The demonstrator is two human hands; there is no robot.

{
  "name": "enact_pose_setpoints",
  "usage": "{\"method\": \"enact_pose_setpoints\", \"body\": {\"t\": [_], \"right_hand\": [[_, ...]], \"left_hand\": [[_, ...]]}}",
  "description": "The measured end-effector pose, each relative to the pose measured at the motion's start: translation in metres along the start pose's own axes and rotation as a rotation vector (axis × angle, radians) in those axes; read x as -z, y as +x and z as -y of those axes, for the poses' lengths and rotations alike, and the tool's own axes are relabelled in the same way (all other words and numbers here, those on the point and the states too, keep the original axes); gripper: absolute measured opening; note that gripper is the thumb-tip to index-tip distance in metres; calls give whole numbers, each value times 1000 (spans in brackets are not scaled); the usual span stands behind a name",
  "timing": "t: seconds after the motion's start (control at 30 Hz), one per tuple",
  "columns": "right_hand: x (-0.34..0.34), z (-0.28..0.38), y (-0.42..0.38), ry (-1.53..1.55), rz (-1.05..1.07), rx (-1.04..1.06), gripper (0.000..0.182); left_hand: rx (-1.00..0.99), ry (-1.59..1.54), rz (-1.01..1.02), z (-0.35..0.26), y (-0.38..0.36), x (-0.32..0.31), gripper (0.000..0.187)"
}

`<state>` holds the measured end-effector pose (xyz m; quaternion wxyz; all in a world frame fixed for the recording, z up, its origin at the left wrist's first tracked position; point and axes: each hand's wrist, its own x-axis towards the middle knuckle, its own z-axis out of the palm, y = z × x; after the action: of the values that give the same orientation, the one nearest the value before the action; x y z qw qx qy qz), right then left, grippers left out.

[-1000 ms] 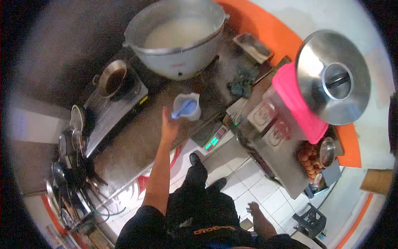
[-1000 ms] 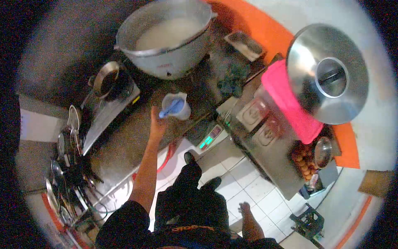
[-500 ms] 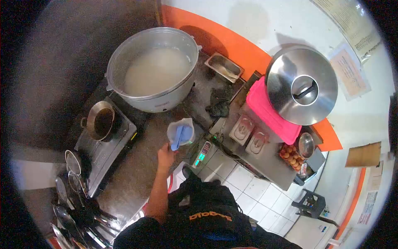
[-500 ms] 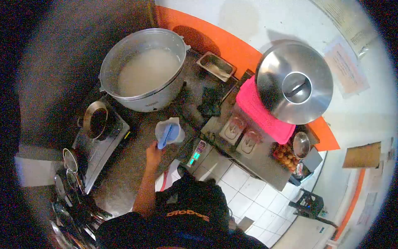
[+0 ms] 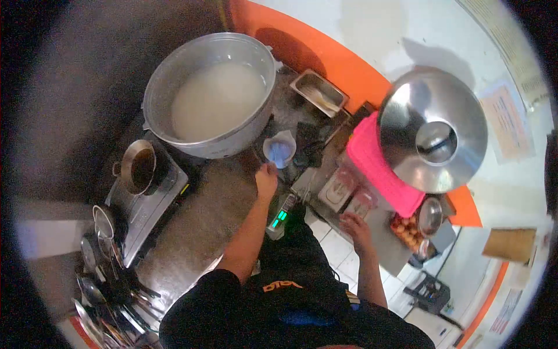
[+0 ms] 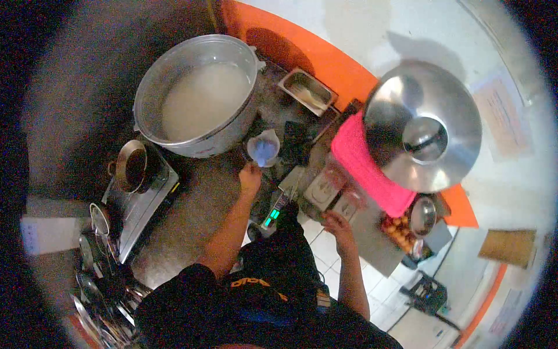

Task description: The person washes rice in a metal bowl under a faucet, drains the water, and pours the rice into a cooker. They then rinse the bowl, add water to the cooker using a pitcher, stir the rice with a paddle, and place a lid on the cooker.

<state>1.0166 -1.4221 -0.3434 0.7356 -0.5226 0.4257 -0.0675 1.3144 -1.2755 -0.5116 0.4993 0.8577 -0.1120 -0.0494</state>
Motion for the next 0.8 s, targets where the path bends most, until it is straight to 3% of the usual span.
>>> {"method": "enact_pose_setpoints", "body": {"t": [0.07,0.13,0.17,0.27,0.3,0.37,0.43,0.47,0.5,0.53,0.57,0.6,0.63,0.67,0.73,0.8], "right_hand": [[-9,32,43,-24,78,26,31],[-9,43,69,-41,155,38,31],[-7,45,85,-104,186,19,30],[-12,59,104,-189,219,-25,29],[-10,61,108,-181,228,-27,27],[-1,70,114,-177,248,-32,25],[14,84,121,-275,17,281,21],[30,97,126,-408,-236,590,18],[40,124,127,-279,-500,775,16],[50,151,127,-180,-776,951,13],[59,184,125,-46,-1034,887,13],[91,196,142,-132,-1288,919,17],[50,239,121,125,-1226,931,25],[64,238,132,122,-1214,933,25],[110,238,173,-221,-1321,931,44],[126,243,183,-132,-1211,930,46]], "left_hand": [[-45,-120,-57,-21,4,1,20],[182,-223,24,-32,7,2,25],[190,-213,-11,-25,12,-6,25],[56,-9,-106,41,33,-46,26],[183,-227,-83,88,43,-71,26],[309,-419,-74,80,47,-70,26],[326,-438,-27,92,52,-72,30],[311,-399,-10,87,48,-65,32],[296,-360,7,81,44,-57,34],[180,-101,-3,37,38,-31,38],[64,159,-8,4,32,-11,43],[73,162,-20,-3,27,-2,43],[57,194,-10,-7,22,7,47],[42,223,2,-6,14,13,51],[93,191,20,1,0,27,50],[143,162,38,9,-18,47,49]]}}
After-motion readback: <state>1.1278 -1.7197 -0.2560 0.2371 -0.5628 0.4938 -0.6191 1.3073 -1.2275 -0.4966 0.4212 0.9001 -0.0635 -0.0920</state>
